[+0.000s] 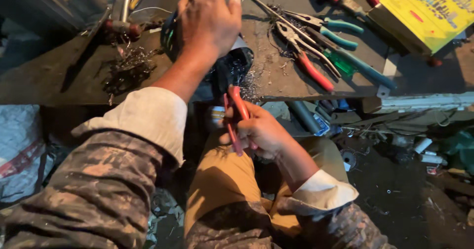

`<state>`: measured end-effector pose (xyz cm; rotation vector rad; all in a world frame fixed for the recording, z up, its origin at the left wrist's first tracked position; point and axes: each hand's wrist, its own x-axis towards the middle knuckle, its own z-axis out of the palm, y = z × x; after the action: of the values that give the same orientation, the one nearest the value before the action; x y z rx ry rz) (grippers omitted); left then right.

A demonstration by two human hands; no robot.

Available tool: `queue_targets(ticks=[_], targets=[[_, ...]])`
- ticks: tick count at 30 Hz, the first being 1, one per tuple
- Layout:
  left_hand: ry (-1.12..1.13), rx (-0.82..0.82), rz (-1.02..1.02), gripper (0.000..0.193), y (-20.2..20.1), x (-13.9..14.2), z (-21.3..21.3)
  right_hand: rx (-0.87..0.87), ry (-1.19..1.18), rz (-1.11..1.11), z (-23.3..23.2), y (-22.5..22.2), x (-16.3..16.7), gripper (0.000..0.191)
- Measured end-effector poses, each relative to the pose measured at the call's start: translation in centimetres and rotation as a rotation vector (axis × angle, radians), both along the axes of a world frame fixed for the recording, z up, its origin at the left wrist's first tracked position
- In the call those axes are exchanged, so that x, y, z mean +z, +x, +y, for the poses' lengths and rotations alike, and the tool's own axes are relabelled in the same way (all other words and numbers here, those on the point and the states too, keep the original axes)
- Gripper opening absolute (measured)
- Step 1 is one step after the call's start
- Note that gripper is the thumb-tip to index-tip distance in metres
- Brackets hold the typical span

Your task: The person sits at a low workbench and uses red-handled pliers to pull dark wire and debris out of the open end of a perforated metal motor housing, working item by item. They occasionally reposition the housing by hand and at one point use a long metal rod to loosen material inside before resuming with the pliers.

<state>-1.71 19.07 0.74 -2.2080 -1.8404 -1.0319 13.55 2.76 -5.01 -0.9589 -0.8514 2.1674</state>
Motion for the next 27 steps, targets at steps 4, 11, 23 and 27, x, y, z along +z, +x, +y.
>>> queue_targets(ticks=[4, 11, 23, 27], targets=[[0.091, -0.017, -0.001, 0.033, -0.1, -0.2, 0.1, -0.002, -0.055, 0.166, -2.6, 0.6, -0.1, 0.082], [0.039, -0.025, -0.008, 0.033, -0.3, -0.4, -0.1, 0.091, -0.215, 0.555, -1.0, 2.7, -0.4, 0.081], [-0.023, 0.018, -0.018, 0.035, -0.2, -0.6, 0.3, -0.006, -0.042, 0.265, -0.2, 0.2, -2.1, 0.052], [0.115, -0.011, -0.021, 0.033, -0.2, -0.6, 0.3, -0.029, 0.104, 0.051, 0.9, -2.0, -2.0, 0.049]])
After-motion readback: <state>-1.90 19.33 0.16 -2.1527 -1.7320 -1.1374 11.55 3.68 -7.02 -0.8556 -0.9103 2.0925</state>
